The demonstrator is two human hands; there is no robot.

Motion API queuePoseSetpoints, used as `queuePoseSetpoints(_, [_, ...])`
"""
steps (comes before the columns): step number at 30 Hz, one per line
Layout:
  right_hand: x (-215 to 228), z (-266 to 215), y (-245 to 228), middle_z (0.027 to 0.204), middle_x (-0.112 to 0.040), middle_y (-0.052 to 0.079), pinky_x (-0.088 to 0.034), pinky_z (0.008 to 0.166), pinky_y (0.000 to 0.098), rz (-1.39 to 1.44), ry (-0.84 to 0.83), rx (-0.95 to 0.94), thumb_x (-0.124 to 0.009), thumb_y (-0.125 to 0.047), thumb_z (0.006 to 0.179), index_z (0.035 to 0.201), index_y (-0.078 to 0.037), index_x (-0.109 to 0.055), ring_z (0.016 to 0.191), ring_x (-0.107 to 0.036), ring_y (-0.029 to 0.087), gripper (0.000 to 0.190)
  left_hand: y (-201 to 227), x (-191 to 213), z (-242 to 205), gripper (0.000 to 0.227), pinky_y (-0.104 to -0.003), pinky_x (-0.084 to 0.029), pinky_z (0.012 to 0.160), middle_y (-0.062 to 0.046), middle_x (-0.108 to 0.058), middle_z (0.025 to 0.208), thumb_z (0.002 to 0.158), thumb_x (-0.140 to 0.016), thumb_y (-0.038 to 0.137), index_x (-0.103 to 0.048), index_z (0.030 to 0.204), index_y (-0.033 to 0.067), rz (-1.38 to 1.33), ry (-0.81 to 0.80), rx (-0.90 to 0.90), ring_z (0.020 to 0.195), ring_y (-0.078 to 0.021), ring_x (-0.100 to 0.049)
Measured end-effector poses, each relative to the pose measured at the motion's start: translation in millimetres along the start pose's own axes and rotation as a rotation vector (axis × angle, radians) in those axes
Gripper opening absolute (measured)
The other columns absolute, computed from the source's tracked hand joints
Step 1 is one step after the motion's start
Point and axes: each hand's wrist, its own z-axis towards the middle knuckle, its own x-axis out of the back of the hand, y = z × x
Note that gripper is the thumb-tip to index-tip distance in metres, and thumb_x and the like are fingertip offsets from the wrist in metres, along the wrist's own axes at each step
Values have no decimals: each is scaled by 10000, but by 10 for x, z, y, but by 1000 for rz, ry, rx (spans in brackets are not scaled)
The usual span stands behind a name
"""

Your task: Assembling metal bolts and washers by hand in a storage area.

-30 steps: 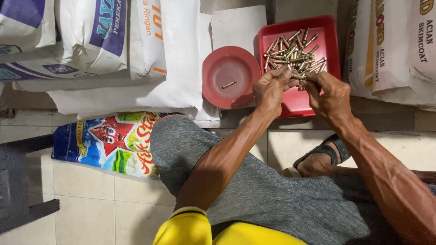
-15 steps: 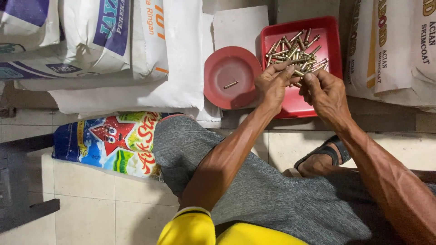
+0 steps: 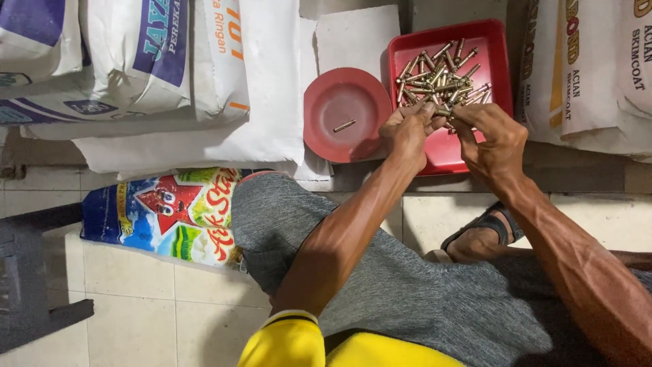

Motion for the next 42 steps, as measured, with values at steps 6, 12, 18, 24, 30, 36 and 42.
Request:
queuePoseSetpoints(6, [-27, 15, 62, 902, -719, 215, -588, 679, 431, 99, 4, -57, -829, 145, 971, 1100, 32, -806, 761, -708, 369, 173, 151, -96, -114, 202, -397, -671, 668, -297, -702, 886, 881, -789, 37, -648, 1010, -28, 37, 11, 15, 682, -362, -740])
queuePoseSetpoints(12, [-13, 59, -16, 848, -702, 225, -561, 643, 413, 183, 17, -122, -848, 160, 970, 1084, 87, -788, 711, -697, 345, 149, 257, -136, -196, 202, -388, -668, 666, -315, -700, 910, 884, -784, 30, -645, 1018, -30, 71, -5, -30, 688, -358, -739])
queuePoseSetpoints(18, [21, 117, -316, 713, -671, 144, -535, 651, 362, 185, -28, -356, -791, 6, 1113, 1017, 35, -752, 652, -674, 247, 108, 394, -200, -340, 247, -353, -648, 725, -276, -709, 885, 875, -804, 72, -640, 1028, -31, 141, -32, -103, 718, -334, -737])
queuePoseSetpoints(24, [94, 276, -506, 553, -565, 68, -462, 584, 312, 340, -208, -773, -447, -364, 1216, 766, -106, -666, 505, -526, 149, 563, 392, -233, -434, 243, -350, -627, 761, -261, -717, 901, 897, -793, 91, -639, 1053, -14, 207, -91, -123, 733, -314, -748])
queuePoseSetpoints(30, [167, 200, -231, 699, -667, 159, -516, 588, 315, 490, -263, -841, -426, -390, 1199, 934, -31, -730, 566, -620, 202, 540, 217, -6, -158, 203, -322, -641, 687, -244, -728, 916, 907, -774, 70, -631, 1030, -5, 206, -45, -83, 698, -297, -752])
queuePoseSetpoints(36, [197, 111, -58, 779, -677, 186, -536, 679, 330, 548, -288, -802, -493, -301, 1206, 935, 4, -740, 680, -638, 219, 476, 191, 14, -134, 193, -398, -653, 722, -292, -703, 931, 924, -745, 37, -613, 1052, -20, 133, 13, -24, 778, -389, -739])
queuePoseSetpoints(42, [147, 112, -183, 715, -643, 111, -510, 793, 365, 231, -100, -655, -515, -294, 1245, 1044, -70, -746, 724, -658, 207, 379, -79, 60, 86, 186, -420, -679, 729, -305, -691, 935, 925, -747, 29, -624, 1054, -23, 103, 35, 3, 799, -395, -740])
